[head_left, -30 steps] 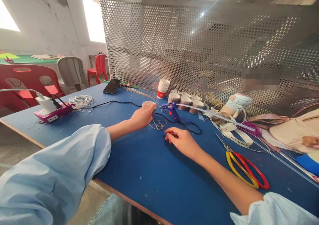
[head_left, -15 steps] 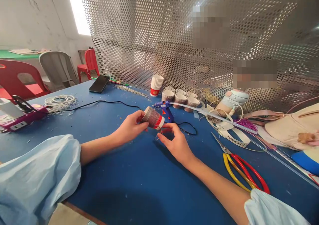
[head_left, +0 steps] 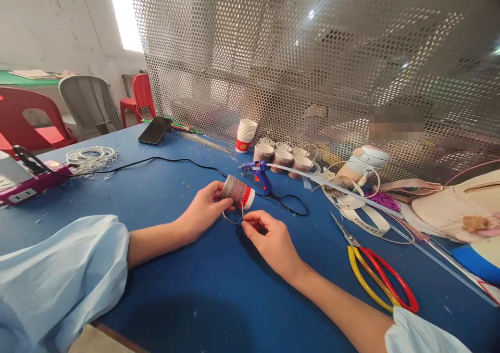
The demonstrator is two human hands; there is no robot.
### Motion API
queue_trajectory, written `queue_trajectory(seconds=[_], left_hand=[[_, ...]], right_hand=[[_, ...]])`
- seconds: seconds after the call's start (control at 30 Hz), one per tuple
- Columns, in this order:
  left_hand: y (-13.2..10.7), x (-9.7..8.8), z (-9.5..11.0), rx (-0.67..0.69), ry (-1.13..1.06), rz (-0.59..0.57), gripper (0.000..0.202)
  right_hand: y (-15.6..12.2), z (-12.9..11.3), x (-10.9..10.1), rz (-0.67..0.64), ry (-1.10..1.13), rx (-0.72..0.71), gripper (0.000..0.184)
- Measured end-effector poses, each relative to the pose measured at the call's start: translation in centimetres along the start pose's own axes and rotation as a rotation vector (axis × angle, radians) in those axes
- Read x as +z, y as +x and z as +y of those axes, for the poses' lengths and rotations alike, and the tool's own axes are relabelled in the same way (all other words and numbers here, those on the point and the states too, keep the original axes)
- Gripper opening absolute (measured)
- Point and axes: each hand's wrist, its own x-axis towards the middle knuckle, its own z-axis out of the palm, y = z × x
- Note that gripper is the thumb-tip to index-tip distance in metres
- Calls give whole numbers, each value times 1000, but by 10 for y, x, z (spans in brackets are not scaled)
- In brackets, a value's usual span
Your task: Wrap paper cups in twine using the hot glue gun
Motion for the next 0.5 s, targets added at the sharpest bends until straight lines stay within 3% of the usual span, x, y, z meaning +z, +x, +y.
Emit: queue_trajectory(seconds=[0.27, 0.5], left_hand=[[-7, 4, 1, -76, 11, 8, 35], [-1, -3, -5, -42, 67, 53, 35]], right_hand=[[-7, -3, 5, 8, -241, -384, 9], [-2, -10, -14, -56, -481, -989, 15]])
